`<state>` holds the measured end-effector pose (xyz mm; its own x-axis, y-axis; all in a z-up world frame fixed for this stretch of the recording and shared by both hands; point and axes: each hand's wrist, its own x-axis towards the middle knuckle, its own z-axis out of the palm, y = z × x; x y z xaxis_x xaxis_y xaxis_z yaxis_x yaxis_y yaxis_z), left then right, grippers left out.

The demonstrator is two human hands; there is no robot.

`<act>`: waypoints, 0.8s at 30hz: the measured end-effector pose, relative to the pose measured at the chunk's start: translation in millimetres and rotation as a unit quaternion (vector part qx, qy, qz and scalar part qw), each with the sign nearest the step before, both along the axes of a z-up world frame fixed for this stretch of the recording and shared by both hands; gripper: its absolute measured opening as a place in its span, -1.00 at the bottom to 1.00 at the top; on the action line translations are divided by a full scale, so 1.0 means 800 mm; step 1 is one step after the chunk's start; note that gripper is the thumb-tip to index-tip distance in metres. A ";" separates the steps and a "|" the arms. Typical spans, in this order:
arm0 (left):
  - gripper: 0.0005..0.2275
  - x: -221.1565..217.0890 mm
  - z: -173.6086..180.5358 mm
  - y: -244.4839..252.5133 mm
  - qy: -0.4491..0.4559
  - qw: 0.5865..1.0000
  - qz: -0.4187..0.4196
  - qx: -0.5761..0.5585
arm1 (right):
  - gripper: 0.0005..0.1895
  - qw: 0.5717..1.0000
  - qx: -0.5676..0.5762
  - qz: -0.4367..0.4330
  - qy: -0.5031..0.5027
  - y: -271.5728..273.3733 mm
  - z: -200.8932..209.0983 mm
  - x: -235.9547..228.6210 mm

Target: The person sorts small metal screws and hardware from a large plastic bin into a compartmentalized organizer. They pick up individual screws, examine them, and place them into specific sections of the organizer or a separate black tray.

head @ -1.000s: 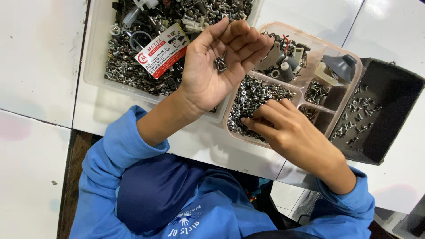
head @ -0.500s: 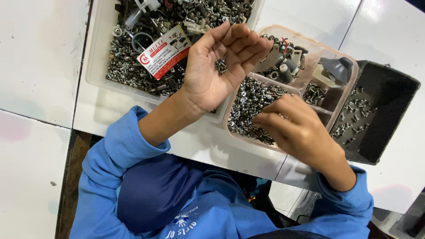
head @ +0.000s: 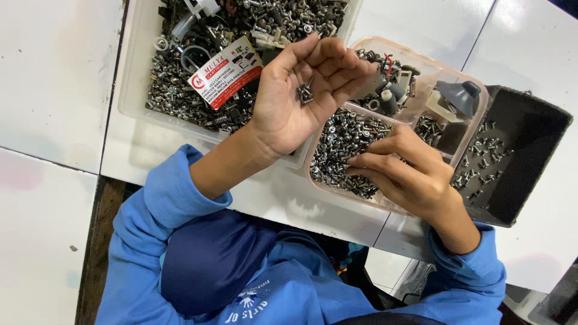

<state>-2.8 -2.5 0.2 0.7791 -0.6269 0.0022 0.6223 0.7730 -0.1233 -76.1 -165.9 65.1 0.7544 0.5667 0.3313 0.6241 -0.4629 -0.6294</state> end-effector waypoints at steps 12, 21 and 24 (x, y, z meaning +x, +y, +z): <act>-0.71 -0.048 0.024 -0.037 -0.019 0.999 -0.033 -0.008 | -0.91 0.992 0.038 -0.019 -0.115 0.005 -0.003 -0.008; -0.71 -0.056 0.024 -0.047 0.004 0.999 -0.036 0.034 | -0.86 0.975 -0.178 -0.108 -0.075 -0.078 -0.149 -0.067; -0.72 -0.056 0.019 -0.049 0.018 0.999 -0.046 0.019 | -0.87 0.982 -0.137 -0.086 -0.096 -0.040 -0.083 -0.046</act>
